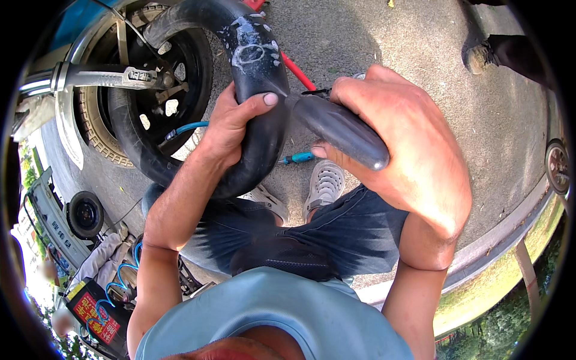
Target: The person applies a patch to a motorcycle inner tube, inflates it, sprays a liquid, and rubs the surface. They then insert the inner tube into the tire and fit the tire onto the wheel rim.
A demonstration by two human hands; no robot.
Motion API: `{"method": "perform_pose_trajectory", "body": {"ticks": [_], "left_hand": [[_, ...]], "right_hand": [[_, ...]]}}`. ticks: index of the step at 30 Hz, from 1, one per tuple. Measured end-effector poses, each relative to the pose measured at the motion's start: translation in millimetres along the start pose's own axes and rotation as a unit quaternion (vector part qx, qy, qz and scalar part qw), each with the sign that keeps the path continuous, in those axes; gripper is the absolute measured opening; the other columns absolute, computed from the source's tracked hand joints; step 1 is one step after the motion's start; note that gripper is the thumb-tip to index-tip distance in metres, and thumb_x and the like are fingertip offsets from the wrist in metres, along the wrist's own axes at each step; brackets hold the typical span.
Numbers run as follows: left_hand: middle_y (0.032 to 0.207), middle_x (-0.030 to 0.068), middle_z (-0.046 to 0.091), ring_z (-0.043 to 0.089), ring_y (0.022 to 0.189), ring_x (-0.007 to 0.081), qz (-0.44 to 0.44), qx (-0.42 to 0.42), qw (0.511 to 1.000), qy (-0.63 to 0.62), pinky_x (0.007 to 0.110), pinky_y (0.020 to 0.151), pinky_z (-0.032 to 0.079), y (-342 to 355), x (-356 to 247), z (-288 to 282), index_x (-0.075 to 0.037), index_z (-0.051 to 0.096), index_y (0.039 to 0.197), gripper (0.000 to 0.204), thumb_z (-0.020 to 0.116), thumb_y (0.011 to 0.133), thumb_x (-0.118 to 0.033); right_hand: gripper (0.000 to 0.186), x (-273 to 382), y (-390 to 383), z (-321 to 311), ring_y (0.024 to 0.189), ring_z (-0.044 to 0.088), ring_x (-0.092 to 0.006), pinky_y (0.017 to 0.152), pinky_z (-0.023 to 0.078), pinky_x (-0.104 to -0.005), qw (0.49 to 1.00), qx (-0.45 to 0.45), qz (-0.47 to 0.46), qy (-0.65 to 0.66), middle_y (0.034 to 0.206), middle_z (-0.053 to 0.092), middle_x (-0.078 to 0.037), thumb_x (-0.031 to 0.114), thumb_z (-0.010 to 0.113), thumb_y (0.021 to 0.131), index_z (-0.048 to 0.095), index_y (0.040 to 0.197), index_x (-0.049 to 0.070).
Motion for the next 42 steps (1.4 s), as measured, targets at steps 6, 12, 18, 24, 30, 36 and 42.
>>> {"method": "perform_pose_trajectory", "body": {"ticks": [6, 12, 18, 24, 30, 36, 42], "left_hand": [[0.113, 0.0128, 0.067, 0.071, 0.098, 0.0207, 0.007, -0.007, 1.0, 0.002, 0.036, 0.086, 0.061, 0.9, 3.6, -3.9, 0.001, 0.052, 0.131, 0.056, 0.081, 0.085, -0.014], [0.112, 0.0125, 0.068, 0.071, 0.097, 0.0203, 0.009, 0.004, 1.0, -0.007, 0.035, 0.086, 0.061, -0.9, -0.6, 2.0, 0.0, 0.053, 0.13, 0.056, 0.082, 0.084, -0.013], [0.112, 0.0125, 0.068, 0.07, 0.098, 0.0205, 0.006, -0.013, 1.0, 0.0, 0.035, 0.087, 0.06, -3.2, 1.1, -6.1, 0.0, 0.054, 0.13, 0.055, 0.081, 0.084, -0.013], [0.111, 0.012, 0.067, 0.07, 0.099, 0.0201, 0.007, -0.002, 1.0, -0.002, 0.035, 0.087, 0.059, -2.5, 1.0, -1.2, 0.0, 0.054, 0.13, 0.055, 0.081, 0.084, -0.013], [0.112, 0.0111, 0.068, 0.07, 0.098, 0.0197, 0.004, -0.005, 1.0, -0.003, 0.035, 0.087, 0.059, -2.9, 0.9, -0.7, 0.0, 0.055, 0.13, 0.055, 0.082, 0.083, -0.012], [0.112, 0.0108, 0.068, 0.069, 0.098, 0.0194, 0.008, -0.01, 1.0, -0.002, 0.035, 0.088, 0.059, -6.2, -2.7, -0.7, 0.0, 0.056, 0.128, 0.054, 0.082, 0.083, -0.012], [0.112, 0.0098, 0.068, 0.069, 0.097, 0.0188, 0.015, -0.017, 1.0, 0.003, 0.035, 0.088, 0.058, -8.9, -1.9, 0.4, -0.001, 0.057, 0.128, 0.052, 0.081, 0.083, -0.011]], "right_hand": [[0.045, -2.4, 5.6, 13.0, 0.085, 0.058, -0.0324, 0.076, 0.047, -0.0412, 0.994, -0.058, -0.072, 0.054, 0.089, 0.064, -0.011, 0.016, 0.089, 0.065, 0.068, 0.102, 0.001], [0.045, 0.0, 1.9, 3.9, 0.083, 0.056, -0.0319, 0.073, 0.045, -0.0412, 0.999, -0.011, -0.037, 0.015, 0.084, 0.06, -0.011, 0.02, 0.09, 0.065, 0.067, 0.099, 0.002], [0.044, -1.3, 3.0, 3.2, 0.077, 0.055, -0.0298, 0.07, 0.042, -0.0394, 0.999, -0.045, -0.013, 0.028, 0.081, 0.056, -0.011, 0.023, 0.091, 0.067, 0.066, 0.097, 0.001], [0.043, -3.7, 0.6, -1.9, 0.077, 0.056, -0.029, 0.071, 0.044, -0.0382, 0.995, -0.092, -0.001, 0.03, 0.083, 0.057, -0.011, 0.021, 0.091, 0.069, 0.066, 0.099, 0.001], [0.044, -4.6, 3.8, 2.1, 0.077, 0.057, -0.0296, 0.072, 0.044, -0.0369, 0.996, -0.084, -0.031, 0.03, 0.084, 0.056, -0.011, 0.021, 0.09, 0.07, 0.067, 0.101, 0.001], [0.042, -21.9, 1.1, -8.7, 0.084, 0.063, -0.0198, 0.078, 0.05, -0.0332, 0.992, -0.114, 0.029, 0.046, 0.091, 0.065, -0.007, 0.022, 0.089, 0.077, 0.069, 0.107, 0.001], [0.052, -97.1, 25.2, -40.2, 0.098, 0.063, -0.0135, 0.09, 0.05, -0.0289, 0.873, -0.433, 0.043, 0.218, 0.113, 0.068, -0.004, 0.008, 0.077, 0.089, 0.06, 0.138, 0.001]]}}
Point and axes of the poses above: each hand's wrist, its own y-axis towards the middle knuckle, its own z-axis out of the palm, x = y × z, the point moved 7 cm from there along y, towards the middle knuckle
